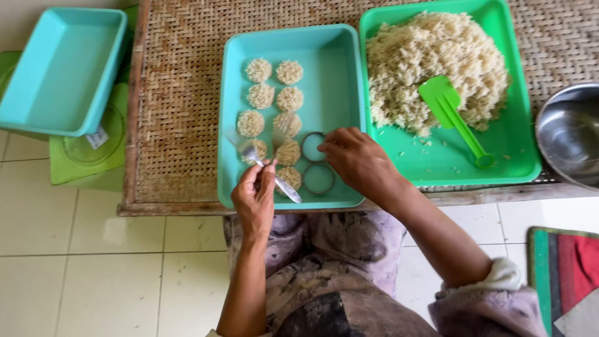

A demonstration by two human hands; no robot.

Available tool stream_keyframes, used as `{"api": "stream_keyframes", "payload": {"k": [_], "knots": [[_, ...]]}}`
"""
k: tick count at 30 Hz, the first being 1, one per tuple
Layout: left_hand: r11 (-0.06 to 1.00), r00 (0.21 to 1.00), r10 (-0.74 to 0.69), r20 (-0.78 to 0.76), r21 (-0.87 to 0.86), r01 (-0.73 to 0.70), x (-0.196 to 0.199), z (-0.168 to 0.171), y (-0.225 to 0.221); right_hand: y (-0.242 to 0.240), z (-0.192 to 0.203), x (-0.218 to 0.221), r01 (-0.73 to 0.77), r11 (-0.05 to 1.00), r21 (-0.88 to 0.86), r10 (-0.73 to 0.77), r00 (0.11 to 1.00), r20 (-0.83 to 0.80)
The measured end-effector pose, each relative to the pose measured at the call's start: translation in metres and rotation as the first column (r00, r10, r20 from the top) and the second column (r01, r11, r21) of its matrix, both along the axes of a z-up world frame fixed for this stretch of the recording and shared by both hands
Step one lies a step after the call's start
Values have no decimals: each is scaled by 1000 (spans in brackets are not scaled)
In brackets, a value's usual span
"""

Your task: Molding cooked rice into small circular patties using a fork and a metal ring mold on a tray

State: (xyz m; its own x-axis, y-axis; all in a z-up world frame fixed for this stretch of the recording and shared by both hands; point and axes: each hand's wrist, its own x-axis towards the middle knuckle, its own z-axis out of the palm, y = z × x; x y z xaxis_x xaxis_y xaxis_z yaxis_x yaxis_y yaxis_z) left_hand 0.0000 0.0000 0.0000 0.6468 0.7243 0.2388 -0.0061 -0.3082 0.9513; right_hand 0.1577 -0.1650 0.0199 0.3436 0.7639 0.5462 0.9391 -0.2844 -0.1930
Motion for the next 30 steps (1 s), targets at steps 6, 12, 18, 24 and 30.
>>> {"api": "stream_keyframes", "payload": {"k": [6, 12, 18, 24, 30], "knots": [[992, 978, 117, 171, 32, -124, 9, -14, -11, -144, -9, 64, 420, 907, 46, -416, 907, -65], [997, 990, 63, 126, 31, -68, 18, -8, -11, -192, -14, 64, 605, 776, -177, -617, 787, -18], [997, 998, 26, 56, 69, -30, 17, -3, -7, -171, 16, 52, 522, 852, -35, -515, 826, -227], [1000, 1000, -4, 13, 2, 3, 15, -8, -4, -159, 32, 53, 586, 806, -84, -589, 808, -7], [996, 997, -74, 28, -42, 75, 10, -18, 5, -142, 39, 35, 620, 738, -267, -609, 782, 131]]}}
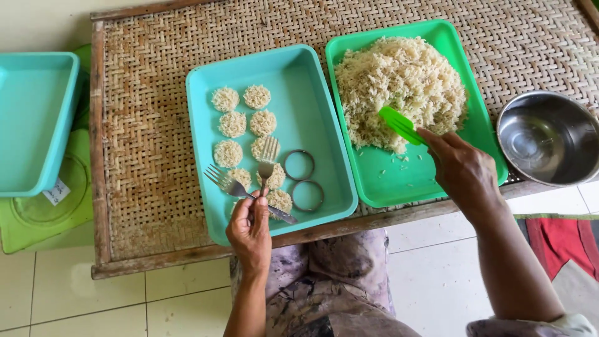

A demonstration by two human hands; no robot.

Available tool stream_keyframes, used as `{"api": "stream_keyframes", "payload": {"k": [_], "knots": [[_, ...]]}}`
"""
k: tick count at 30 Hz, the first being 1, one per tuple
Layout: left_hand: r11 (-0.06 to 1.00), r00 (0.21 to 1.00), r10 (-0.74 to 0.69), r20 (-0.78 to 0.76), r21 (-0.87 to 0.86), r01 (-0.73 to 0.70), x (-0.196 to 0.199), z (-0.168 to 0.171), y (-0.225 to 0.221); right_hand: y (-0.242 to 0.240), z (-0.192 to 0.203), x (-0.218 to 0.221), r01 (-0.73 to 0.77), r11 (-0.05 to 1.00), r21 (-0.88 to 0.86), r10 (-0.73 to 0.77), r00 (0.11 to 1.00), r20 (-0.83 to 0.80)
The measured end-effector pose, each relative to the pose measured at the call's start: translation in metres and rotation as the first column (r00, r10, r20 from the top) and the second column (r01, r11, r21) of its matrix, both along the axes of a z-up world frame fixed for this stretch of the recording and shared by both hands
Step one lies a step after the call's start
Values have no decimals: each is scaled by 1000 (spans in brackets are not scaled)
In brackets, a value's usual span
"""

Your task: Molding cooked rice into small circular patties using a fork and a metal ring mold on a tray

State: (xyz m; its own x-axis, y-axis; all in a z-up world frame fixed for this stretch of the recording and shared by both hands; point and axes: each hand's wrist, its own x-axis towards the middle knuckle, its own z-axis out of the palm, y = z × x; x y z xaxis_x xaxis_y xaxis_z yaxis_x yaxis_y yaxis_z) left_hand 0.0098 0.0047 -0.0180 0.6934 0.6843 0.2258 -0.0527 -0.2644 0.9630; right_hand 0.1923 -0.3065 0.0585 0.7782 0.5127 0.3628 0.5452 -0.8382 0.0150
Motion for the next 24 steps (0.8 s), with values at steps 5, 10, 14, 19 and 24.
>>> {"api": "stream_keyframes", "payload": {"k": [5, 10, 14, 19, 24], "knots": [[985, 995, -93, -32, -151, 87, -4, 15, 4, -8, 12, -17, -23, 999, -22, 23, 999, -23], [965, 982, -191, -12, -187, 185, -6, 13, 11, 9, 39, -23, 15, 1000, 5, -16, 999, 28], [955, 966, -245, -81, -193, 226, -6, 23, 14, 20, 22, -14, 1, 993, -116, 9, 996, 85], [931, 937, -340, -85, -168, 323, 3, 27, 19, 5, 28, -32, -4, 992, -124, -12, 992, -129], [842, 856, -481, -189, 170, 511, 28, 78, 9, -28, 26, -54, 259, 940, -221, -265, 964, -1]]}}
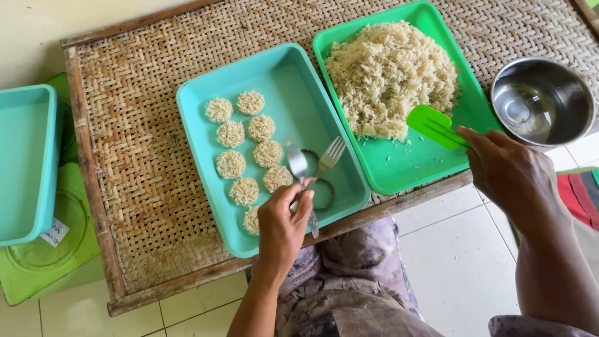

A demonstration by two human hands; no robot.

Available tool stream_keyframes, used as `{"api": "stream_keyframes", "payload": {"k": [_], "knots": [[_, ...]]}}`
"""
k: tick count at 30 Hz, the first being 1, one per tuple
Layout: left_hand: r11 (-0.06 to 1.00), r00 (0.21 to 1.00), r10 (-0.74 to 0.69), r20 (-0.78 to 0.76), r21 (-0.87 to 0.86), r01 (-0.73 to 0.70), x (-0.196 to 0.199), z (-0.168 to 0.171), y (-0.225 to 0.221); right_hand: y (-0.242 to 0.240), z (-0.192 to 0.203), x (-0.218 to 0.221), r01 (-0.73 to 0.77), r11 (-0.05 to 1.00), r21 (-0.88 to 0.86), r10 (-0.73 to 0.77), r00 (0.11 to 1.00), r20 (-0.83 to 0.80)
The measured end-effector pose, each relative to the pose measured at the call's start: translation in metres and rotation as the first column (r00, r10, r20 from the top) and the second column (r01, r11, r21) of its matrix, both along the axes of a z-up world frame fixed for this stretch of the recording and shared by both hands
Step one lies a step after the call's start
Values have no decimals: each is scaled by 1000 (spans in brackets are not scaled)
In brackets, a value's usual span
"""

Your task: Molding cooked rice into small circular patties using a fork and a metal ring mold on a tray

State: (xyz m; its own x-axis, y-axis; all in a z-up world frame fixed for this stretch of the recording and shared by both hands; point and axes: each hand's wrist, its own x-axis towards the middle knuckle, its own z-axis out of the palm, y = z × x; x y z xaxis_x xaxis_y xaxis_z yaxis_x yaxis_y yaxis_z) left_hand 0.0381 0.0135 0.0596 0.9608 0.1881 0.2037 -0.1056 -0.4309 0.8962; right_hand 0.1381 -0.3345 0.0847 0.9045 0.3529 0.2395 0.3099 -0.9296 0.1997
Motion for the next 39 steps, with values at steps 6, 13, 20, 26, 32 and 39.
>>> {"api": "stream_keyframes", "payload": {"k": [6, 13, 20, 26, 32, 39], "knots": [[928, 988, -68, -136, 354, 113, 43, 19, -26, -5, -21, 3, 93, 992, -81, -99, 992, -76], [822, 959, -51, -280, 533, 199, 75, -3, -44, 23, -24, 4, -25, 987, 158, 42, 993, -107], [751, 948, -52, -315, 613, 245, 77, -6, -54, 31, -33, 9, -37, 978, 205, 70, 984, -161], [736, 936, -25, -352, 627, 256, 77, -12, -56, 26, -46, 22, -86, 940, 330, 185, 942, -281], [762, 946, -38, -322, 603, 236, 75, -9, -54, 18, -53, 26, -138, 859, 494, 319, 898, -303], [855, 980, -99, -173, 488, 173, 60, 19, -56, -2, -37, 13, 30, 784, 621, 252, 897, -362]]}}
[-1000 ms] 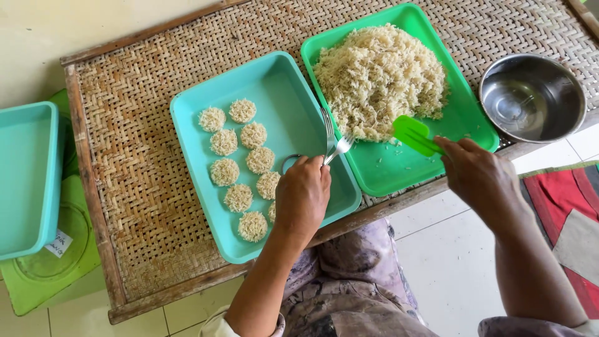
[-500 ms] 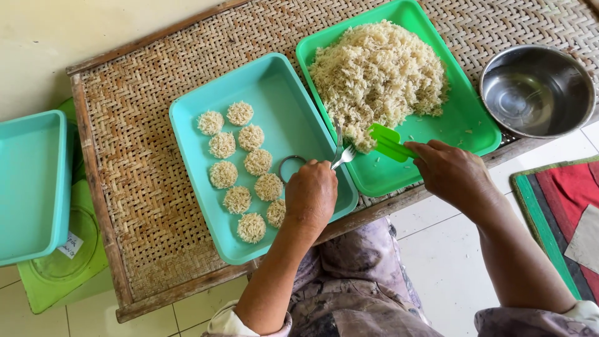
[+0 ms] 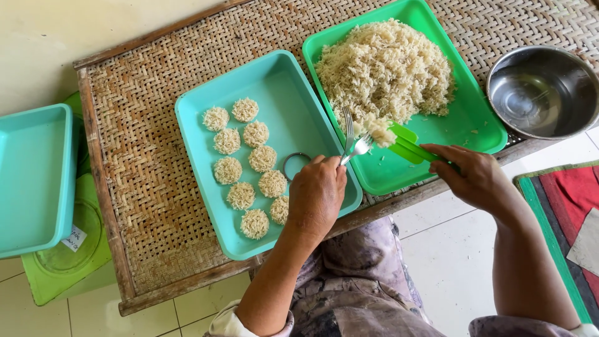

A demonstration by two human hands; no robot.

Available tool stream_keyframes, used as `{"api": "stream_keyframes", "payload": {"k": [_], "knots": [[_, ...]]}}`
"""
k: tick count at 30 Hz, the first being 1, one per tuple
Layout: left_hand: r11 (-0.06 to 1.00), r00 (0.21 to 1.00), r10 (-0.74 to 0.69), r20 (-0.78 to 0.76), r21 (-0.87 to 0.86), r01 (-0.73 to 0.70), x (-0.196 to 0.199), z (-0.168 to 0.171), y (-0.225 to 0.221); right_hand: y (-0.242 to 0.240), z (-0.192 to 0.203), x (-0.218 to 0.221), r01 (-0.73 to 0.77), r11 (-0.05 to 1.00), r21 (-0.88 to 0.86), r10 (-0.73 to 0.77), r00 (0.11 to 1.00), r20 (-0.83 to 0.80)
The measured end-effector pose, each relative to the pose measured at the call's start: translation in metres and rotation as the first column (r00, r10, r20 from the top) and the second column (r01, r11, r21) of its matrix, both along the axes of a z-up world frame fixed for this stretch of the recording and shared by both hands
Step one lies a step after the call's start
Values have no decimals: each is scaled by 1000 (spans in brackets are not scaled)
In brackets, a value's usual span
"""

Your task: Molding cooked rice into small circular patties using a fork and a metal ring mold on a tray

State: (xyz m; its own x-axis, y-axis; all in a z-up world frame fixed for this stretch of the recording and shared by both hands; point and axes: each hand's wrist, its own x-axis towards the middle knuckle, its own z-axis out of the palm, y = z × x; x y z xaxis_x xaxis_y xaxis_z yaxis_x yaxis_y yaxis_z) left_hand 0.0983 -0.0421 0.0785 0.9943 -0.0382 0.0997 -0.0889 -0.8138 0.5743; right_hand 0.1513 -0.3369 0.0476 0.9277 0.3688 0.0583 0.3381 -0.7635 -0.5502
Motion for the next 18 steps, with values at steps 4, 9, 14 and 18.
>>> {"api": "stream_keyframes", "payload": {"k": [4, 9, 14, 18], "knots": [[999, 998, 0, -70, -40, -2, -1, 4, -2, -15, -12, -5, 59, 986, 155, -41, 992, -120], [978, 1000, -16, 0, -208, 16, -15, 17, 7, -18, -14, -12, 80, 988, 133, -69, 994, -89], [972, 998, 8, 63, -233, 7, -40, 35, 25, -10, 12, -17, -43, 994, 101, 59, 987, -152], [976, 993, -116, 24, -184, 118, -10, 3, 12, -14, 16, -20, 67, 998, 19, -61, 977, -203]]}}
